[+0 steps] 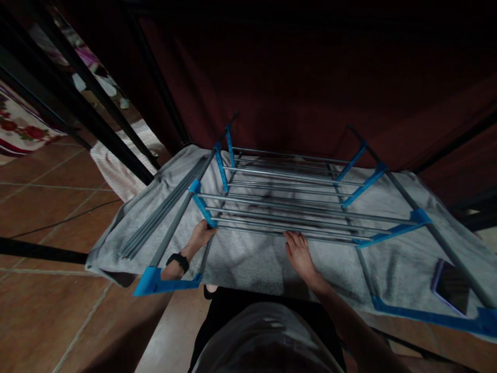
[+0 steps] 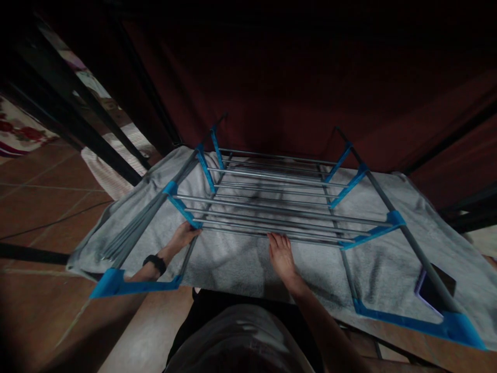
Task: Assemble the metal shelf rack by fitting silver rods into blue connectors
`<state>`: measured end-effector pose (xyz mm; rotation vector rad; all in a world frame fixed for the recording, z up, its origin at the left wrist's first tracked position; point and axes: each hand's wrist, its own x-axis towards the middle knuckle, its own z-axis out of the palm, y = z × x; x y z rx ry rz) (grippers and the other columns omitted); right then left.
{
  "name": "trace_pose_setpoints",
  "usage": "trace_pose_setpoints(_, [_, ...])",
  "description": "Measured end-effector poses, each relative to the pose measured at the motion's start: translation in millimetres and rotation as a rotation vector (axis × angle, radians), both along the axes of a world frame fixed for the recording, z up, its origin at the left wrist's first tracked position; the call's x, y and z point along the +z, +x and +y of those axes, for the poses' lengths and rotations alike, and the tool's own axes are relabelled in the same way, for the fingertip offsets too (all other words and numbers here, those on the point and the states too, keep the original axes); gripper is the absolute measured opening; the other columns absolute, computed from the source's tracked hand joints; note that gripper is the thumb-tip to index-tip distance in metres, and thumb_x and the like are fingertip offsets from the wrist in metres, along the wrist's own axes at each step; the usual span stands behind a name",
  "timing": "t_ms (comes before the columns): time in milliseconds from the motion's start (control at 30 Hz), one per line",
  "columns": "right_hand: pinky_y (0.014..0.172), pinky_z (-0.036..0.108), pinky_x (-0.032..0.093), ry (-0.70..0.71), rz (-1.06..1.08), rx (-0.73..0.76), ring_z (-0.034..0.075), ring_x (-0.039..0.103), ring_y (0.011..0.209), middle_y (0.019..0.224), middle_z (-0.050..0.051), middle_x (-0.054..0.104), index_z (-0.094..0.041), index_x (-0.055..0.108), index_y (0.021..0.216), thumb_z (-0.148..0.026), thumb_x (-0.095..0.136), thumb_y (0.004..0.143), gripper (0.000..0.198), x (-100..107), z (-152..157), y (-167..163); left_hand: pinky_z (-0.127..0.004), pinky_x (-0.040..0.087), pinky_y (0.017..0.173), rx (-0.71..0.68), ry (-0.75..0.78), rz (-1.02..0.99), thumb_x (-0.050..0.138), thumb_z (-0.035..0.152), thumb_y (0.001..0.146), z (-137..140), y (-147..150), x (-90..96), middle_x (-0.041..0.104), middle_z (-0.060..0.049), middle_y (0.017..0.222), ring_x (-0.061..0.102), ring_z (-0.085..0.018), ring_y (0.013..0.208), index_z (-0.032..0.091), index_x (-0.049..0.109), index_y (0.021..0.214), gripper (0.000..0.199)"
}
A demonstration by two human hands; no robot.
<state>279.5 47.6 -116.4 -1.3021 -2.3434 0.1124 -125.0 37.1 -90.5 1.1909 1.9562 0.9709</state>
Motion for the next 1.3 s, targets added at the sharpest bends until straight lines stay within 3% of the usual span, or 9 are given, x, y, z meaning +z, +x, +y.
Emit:
trace_pose_setpoints(133, [0.1,0.042,0.046,-0.051,-0.14,-0.028,0.026,0.058,0.11,0.123,0.012,0.065,-0.022,0.062,0.136,-0.011,0.046,0.097,0.044,1.6,11.2,-3.7,-0.025,0.042,0.057,-0.007,0.004,-0.002,0.067,0.023,0.059,2.0,-0.4,0.9,0.052,0.004,0.056,0.052,-0.016,0.061,0.021,0.051,0.064,0.016])
trace_pose_setpoints(267, [0.1,0.039,0.045,-0.097,-0.193,-0.034,0.025,0.058,0.11,0.123,0.011,0.066,-0.023,0.066,0.129,-0.004,0.045,0.092,0.047,0.0,18.6,-2.6,-0.025,0.045,0.058,-0.019,0.005,-0.015,0.067,0.024,0.058,2.4,-0.3,-0.3,0.052,0.004,0.056,0.053,-0.016,0.06,0.021,0.05,0.062,0.018])
trace_pose_setpoints(500, [0.099,0.044,0.044,-0.095,-0.121,-0.017,0.028,0.058,0.108,0.12,0.012,0.068,-0.022,0.068,0.125,-0.002,0.038,0.091,0.049,-2.9,22.1,-1.4,-0.025,0.044,0.057,-0.039,0.002,-0.039,0.068,0.025,0.056,2.4,-2.2,-2.3,0.055,0.003,0.058,0.053,-0.016,0.062,0.02,0.056,0.067,0.017])
trace_pose_setpoints(833, [0.099,0.045,0.045,-0.117,-0.017,0.021,0.028,0.057,0.109,0.117,0.011,0.069,-0.025,0.067,0.127,-0.01,0.036,0.097,0.045,0.0,22.5,2.3,-0.03,0.052,0.072,-0.043,0.022,-0.072,0.067,0.028,0.059,2.3,-3.5,-11.9,0.065,0.0,0.072,0.06,-0.019,0.072,0.019,0.06,0.074,0.02])
trace_pose_setpoints(1033, [0.099,0.047,0.046,-0.113,0.007,0.001,0.029,0.061,0.108,0.117,0.012,0.07,-0.022,0.068,0.118,-0.022,0.044,0.101,0.03,-0.2,24.7,-0.3,-0.029,0.05,0.068,-0.005,0.002,-0.042,0.069,0.029,0.058,0.9,-2.7,-10.5,0.064,-0.001,0.066,0.06,-0.021,0.073,0.02,0.059,0.07,0.018])
trace_pose_setpoints(1300, [0.097,0.046,0.048,-0.084,0.008,0.01,0.028,0.062,0.102,0.112,0.01,0.072,-0.026,0.068,0.118,-0.025,0.043,0.101,0.03,-2.5,23.5,2.6,-0.029,0.048,0.066,-0.018,0.001,-0.052,0.069,0.032,0.058,-5.7,-2.4,-10.4,0.063,-0.001,0.065,0.059,-0.019,0.067,0.02,0.058,0.065,0.018])
